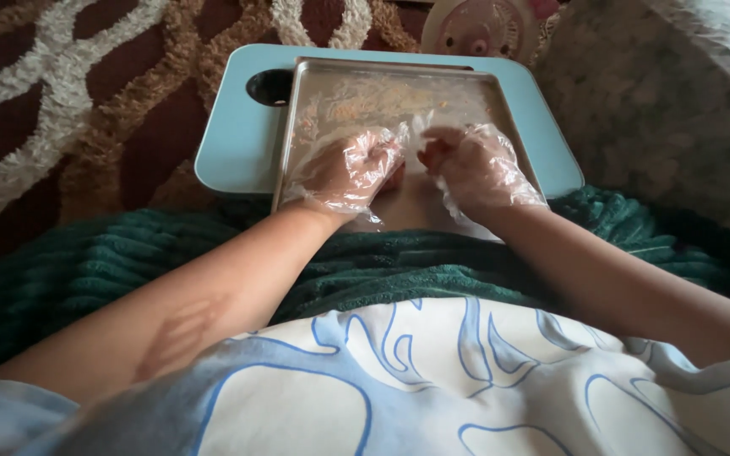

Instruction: Putting on plastic gloves and kneading small pieces of dough on a metal tray

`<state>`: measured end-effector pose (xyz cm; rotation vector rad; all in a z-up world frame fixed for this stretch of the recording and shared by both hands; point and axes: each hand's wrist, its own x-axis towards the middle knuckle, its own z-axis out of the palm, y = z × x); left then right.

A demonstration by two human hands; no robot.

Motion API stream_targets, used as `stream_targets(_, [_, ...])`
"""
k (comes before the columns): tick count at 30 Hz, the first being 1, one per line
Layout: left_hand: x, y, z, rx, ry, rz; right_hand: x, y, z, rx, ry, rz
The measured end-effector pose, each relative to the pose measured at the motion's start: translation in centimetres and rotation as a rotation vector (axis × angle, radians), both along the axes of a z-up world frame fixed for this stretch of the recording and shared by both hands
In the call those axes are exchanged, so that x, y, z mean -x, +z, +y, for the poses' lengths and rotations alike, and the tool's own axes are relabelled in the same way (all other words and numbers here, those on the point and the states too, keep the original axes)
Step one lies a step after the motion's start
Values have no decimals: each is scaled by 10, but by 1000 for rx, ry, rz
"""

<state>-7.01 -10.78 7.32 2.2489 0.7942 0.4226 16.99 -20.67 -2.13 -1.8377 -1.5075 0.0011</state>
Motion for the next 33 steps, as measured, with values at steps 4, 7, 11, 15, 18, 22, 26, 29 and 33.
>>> stream_targets(4, [-2,0,1,-20,-1,7,38,32,-16,-108,78,-98])
stream_targets(7, [2,5,-4,6,-10,-8,69,47,-21,-43,-103,-336])
stream_targets(11, [-7,-13,11,-13,-36,35,83,64,-33,64,-75,-389])
stream_targets(15, [-6,-7,6,-30,-3,57,47,46,-22,189,-108,-633])
stream_targets(18, [-10,-10,11,-37,4,70,52,66,-21,350,-110,-585])
stream_targets(22, [-7,-3,7,13,0,17,36,55,8,604,-313,-275])
stream_targets(26, [-9,-12,13,-9,-26,22,21,36,11,498,-243,-330])
stream_targets(29, [-8,-12,13,0,-16,18,12,25,17,327,-145,-412])
stream_targets(33, [-8,-5,7,-37,8,51,1,10,19,63,8,-536])
